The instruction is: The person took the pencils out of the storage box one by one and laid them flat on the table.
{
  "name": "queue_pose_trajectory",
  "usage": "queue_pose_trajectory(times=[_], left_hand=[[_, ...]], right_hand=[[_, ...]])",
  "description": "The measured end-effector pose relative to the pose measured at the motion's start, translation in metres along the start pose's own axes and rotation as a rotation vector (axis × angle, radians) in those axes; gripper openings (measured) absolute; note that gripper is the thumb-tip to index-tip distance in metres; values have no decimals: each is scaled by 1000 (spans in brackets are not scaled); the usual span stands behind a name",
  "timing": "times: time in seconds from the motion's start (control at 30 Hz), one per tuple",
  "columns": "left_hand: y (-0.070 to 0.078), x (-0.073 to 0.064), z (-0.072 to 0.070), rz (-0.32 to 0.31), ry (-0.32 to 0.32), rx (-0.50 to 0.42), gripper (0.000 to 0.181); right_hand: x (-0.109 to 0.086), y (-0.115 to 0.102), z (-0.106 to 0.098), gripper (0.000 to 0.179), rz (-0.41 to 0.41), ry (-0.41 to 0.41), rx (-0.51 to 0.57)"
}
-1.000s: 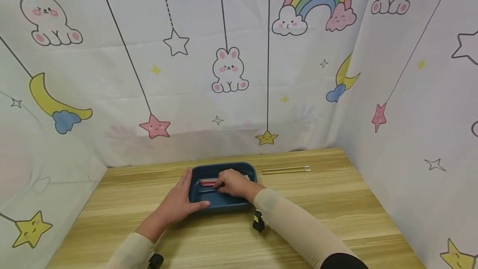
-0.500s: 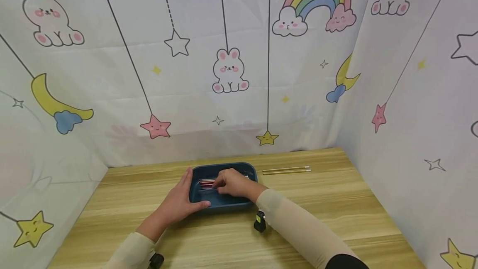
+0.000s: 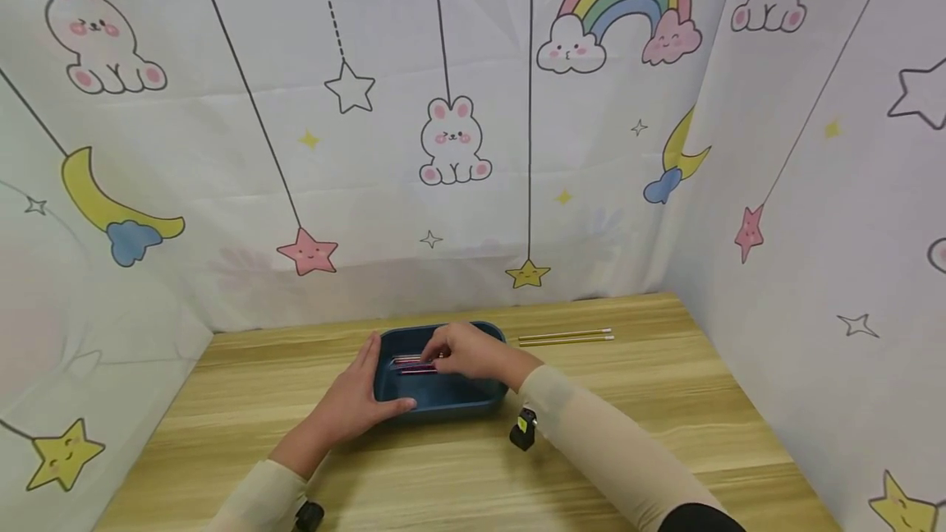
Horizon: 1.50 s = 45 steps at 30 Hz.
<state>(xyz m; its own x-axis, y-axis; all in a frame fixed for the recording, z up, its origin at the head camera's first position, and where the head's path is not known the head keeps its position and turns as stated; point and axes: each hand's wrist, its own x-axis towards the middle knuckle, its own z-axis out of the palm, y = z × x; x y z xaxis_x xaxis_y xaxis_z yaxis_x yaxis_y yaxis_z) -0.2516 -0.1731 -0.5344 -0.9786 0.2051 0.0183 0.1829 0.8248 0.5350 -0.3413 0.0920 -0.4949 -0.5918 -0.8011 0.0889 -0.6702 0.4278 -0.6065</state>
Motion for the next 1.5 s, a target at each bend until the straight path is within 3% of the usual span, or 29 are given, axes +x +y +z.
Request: queue_pose_trajectory(times=[0.5,0.9,1.5], left_hand=[[-1,0,1,-3,10,-3,144],[-3,0,3,9,11,-9,145],[-1,-2,1,16,10,-11,143]], right_hand=[[-39,8,-38,24,49,3,94],[-76,36,-59,19,59,74,71],[-125,55,-89,17,102,141,76]])
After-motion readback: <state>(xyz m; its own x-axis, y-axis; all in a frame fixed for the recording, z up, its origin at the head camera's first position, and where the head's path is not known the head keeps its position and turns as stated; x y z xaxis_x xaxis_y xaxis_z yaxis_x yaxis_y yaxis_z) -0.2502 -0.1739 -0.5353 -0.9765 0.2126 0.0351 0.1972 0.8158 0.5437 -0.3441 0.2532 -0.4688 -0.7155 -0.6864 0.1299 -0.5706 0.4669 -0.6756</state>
